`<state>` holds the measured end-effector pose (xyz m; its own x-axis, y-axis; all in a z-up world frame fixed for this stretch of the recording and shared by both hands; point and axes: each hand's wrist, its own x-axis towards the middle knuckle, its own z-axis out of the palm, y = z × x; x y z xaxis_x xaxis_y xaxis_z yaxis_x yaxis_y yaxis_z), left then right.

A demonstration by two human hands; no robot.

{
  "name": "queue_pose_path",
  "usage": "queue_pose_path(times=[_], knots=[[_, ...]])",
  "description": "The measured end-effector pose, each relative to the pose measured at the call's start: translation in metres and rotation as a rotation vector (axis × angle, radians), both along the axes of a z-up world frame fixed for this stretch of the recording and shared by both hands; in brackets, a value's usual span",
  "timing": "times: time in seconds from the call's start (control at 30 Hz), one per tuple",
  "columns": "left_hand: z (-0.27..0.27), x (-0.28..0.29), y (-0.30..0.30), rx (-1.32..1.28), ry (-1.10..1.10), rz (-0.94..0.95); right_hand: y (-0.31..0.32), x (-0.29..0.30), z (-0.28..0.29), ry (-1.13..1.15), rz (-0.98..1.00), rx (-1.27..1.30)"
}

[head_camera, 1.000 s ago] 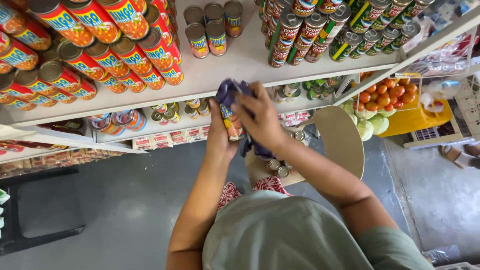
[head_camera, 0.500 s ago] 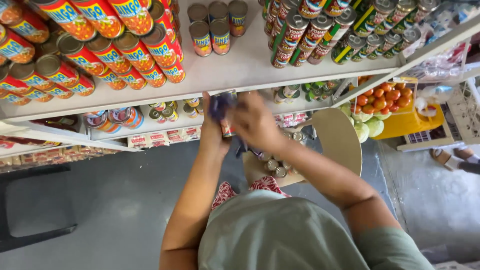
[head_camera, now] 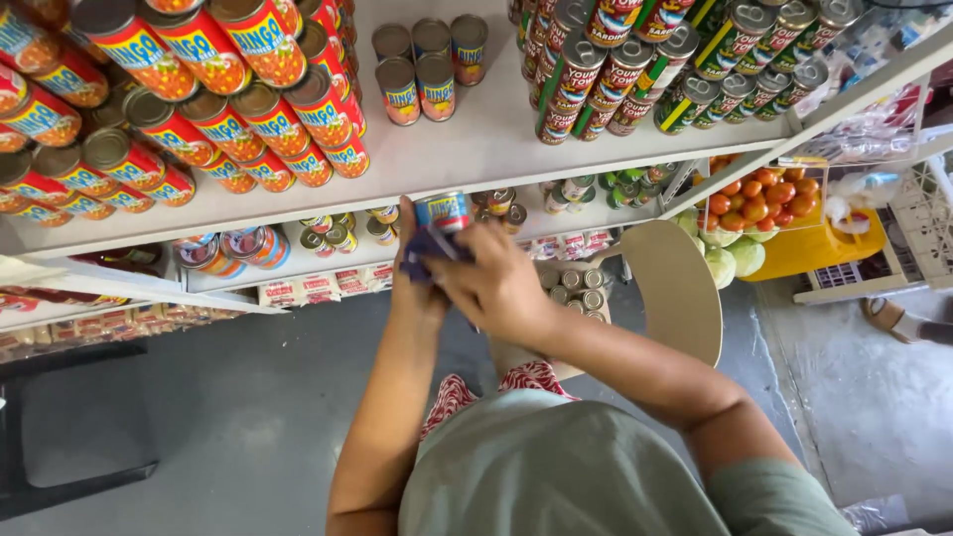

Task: Wiping dust off canned food items with a cloth and organizing them on grocery store shelves.

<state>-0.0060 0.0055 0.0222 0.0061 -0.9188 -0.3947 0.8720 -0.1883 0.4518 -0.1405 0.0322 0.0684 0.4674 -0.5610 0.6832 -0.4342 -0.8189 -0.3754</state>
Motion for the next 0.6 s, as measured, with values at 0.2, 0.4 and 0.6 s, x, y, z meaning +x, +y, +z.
queue_pose_path(times=[0.2,0.4,0.6], knots=[[0.042,-0.022,0.027,0.004,-0.062,0.049,-0.054,-0.008,0.0,-0.284,0.003,0.231],[-0.016,0.004,0.004,0.002,-0.095,0.003,-0.017,-0.014,-0.001,-0.164,0.081,0.245],[-0.03,-0.006,0.008,-0.01,0.179,-0.08,-0.003,-0.012,0.0,-0.052,-0.006,0.13]])
